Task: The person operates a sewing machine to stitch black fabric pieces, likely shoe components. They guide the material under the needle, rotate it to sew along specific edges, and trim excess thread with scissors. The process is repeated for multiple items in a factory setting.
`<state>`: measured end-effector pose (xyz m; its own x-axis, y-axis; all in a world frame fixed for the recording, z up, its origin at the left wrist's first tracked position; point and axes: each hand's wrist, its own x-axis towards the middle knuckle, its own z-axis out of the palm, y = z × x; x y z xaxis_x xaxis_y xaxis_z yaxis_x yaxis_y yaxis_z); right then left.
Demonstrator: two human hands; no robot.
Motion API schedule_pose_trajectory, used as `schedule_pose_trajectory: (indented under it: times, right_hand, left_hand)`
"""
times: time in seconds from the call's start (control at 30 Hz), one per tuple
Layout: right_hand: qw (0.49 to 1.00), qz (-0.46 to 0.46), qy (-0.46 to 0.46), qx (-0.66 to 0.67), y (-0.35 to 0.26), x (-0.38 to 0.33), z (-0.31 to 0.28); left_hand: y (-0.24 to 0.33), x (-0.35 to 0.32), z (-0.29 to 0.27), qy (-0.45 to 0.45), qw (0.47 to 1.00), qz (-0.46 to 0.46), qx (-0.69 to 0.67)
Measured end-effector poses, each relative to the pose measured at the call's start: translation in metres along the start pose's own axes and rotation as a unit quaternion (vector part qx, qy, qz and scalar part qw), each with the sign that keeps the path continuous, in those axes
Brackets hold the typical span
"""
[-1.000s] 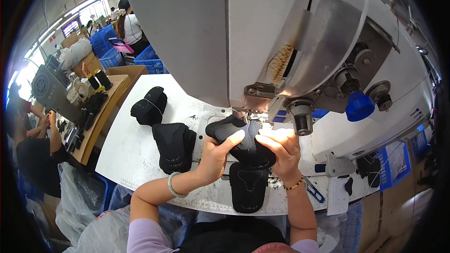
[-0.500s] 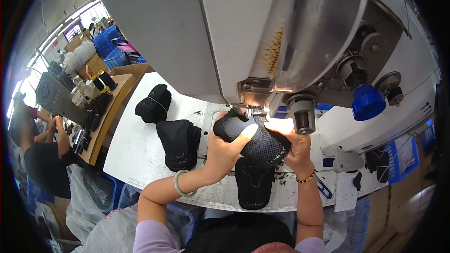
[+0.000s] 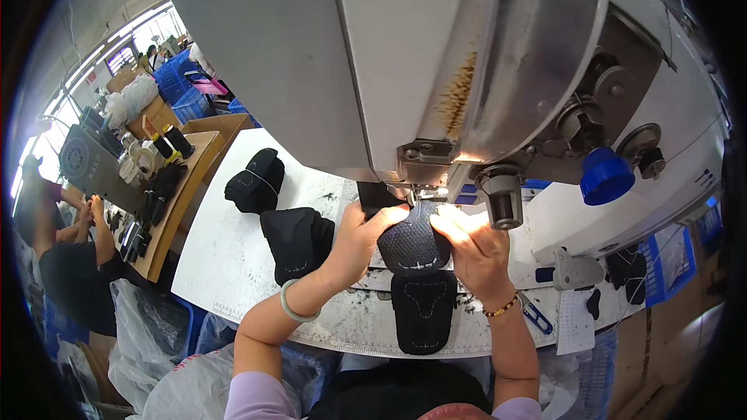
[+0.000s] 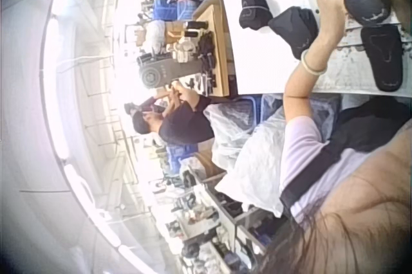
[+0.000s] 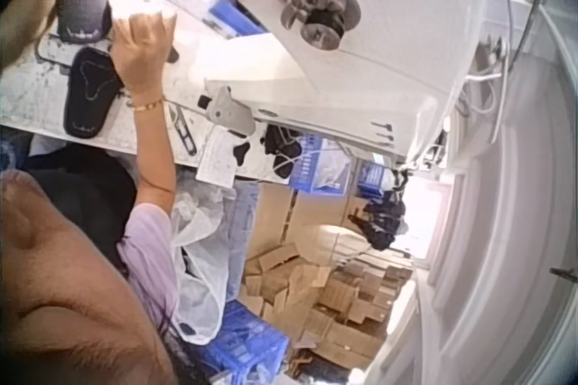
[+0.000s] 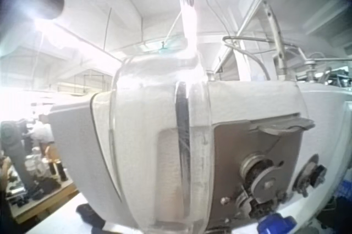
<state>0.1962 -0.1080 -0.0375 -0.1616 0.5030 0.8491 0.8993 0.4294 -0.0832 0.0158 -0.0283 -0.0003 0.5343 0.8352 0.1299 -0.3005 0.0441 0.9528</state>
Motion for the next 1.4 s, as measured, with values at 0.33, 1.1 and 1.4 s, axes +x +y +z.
schedule_pose_trajectory:
  times: [0.33,1.1,1.4]
  right_hand:
    - [0.996,0.041,0.049,0.055,-0.001,-0.002,0.004]
    - [0.700,0.388,-0.122,0.587,-0.046,-0.016,-0.024]
    - [0.675,0.403,-0.059,0.615,-0.033,-0.057,-0.052]
  left_hand:
    - [0.000,0.001,-0.002,0.000,1.000,-0.005,-0.017]
    - [-0.022,-0.090,-0.002,0.016,0.997,0.002,0.078]
    - [-0.029,-0.098,0.045,0.016,0.993,-0.024,0.113]
